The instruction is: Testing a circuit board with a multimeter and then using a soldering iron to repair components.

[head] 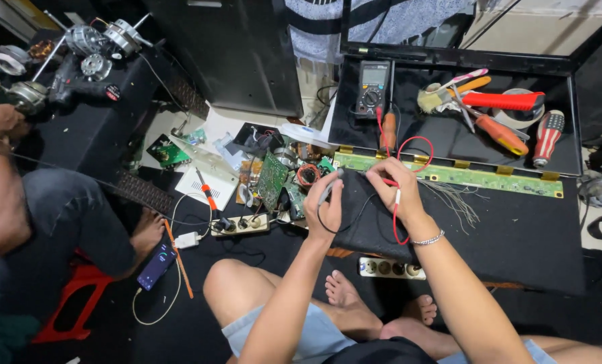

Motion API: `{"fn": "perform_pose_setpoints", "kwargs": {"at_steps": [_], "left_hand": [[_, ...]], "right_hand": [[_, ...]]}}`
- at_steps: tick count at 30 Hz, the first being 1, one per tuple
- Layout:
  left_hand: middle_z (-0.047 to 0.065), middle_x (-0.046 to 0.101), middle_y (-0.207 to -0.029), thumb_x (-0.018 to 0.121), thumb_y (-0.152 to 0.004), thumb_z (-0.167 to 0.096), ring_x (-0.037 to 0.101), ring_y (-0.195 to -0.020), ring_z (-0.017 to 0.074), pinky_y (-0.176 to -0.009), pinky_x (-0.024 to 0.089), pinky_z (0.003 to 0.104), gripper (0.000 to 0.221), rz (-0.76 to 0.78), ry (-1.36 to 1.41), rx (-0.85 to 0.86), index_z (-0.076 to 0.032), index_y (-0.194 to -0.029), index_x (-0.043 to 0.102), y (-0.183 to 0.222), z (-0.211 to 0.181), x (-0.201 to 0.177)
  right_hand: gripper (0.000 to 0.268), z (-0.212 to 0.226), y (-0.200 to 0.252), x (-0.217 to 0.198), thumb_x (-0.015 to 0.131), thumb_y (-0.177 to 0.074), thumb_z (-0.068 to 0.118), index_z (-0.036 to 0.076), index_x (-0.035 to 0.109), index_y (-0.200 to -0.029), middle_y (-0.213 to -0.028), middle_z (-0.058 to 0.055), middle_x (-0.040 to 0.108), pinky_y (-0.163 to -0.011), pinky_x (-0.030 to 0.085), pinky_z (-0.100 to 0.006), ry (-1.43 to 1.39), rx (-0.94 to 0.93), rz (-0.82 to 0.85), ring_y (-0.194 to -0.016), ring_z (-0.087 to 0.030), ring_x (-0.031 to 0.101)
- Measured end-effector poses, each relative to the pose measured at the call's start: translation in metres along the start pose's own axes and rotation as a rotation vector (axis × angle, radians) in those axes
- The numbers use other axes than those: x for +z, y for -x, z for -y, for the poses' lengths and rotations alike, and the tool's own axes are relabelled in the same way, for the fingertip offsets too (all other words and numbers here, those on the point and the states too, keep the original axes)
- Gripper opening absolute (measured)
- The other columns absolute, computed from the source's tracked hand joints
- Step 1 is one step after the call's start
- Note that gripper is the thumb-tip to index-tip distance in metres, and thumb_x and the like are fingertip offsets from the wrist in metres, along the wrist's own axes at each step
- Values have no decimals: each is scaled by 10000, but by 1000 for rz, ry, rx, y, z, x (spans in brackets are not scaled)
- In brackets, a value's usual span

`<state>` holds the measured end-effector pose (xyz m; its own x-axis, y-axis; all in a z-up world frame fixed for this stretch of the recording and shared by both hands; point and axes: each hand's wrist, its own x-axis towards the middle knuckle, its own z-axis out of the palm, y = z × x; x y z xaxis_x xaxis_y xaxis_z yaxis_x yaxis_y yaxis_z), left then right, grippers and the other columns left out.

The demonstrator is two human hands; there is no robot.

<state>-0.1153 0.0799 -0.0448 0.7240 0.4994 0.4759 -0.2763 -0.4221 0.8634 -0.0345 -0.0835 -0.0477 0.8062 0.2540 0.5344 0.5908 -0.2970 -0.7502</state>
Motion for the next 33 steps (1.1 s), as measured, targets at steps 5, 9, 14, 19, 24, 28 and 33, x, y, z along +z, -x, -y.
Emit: {"fn": "perform_pose_setpoints", "kwargs": {"at_steps": [5,9,14,19,24,28,33], "left_hand": [[57,790,-857,704,-1000,-181,779,-827,220,-749,639,356,158,11,5,-28,-154,-1133,787,-1,10,2],[72,778,-804,710,-989,-176,770,-829,274,-759,621,392,131,32,-17,23,-141,-1088,787,-3,8,2],[90,775,-782,699,-995,-152,761,-783,286,-749,618,406,131,36,-3,22,-116,-1079,793,-2,7,3],[79,769,-771,706,-984,-146,760,-795,284,-765,609,403,121,48,-19,14,-121,-1062,795,-1,10,6],[75,763,-751,696,-987,-145,754,-772,290,-740,607,399,126,33,-28,28,-118,-1053,799,-1,8,7],[55,761,-753,705,-979,-159,758,-777,275,-743,609,390,116,37,-65,29,-136,-1046,797,-1,11,7],[70,759,-767,695,-986,-155,758,-781,290,-737,615,405,132,49,-46,0,-129,-1069,794,-2,10,6]], "right_hand": [[117,-2,6,0,685,-1000,144,118,794,-965,-741,-70,732,-662,575,-362,8,69,0,-673,-261,722],[129,2,3,-1,674,-986,99,98,803,-978,-774,-116,745,-657,587,-370,-45,26,-19,-680,-262,746],[131,7,1,-2,669,-979,85,85,800,-972,-762,-136,745,-667,585,-403,-42,19,3,-686,-313,745],[140,5,1,-2,657,-980,74,83,796,-965,-756,-131,744,-669,584,-400,-68,27,0,-677,-299,741],[136,8,1,-2,658,-975,76,80,792,-950,-733,-128,740,-655,583,-404,-66,42,-18,-660,-308,737],[139,6,1,-2,657,-980,78,87,793,-954,-736,-120,741,-653,584,-391,-72,43,-19,-652,-281,738],[145,7,0,-1,647,-1004,85,97,792,-1010,-782,-116,745,-691,588,-399,-42,9,-49,-691,-278,741]]}}
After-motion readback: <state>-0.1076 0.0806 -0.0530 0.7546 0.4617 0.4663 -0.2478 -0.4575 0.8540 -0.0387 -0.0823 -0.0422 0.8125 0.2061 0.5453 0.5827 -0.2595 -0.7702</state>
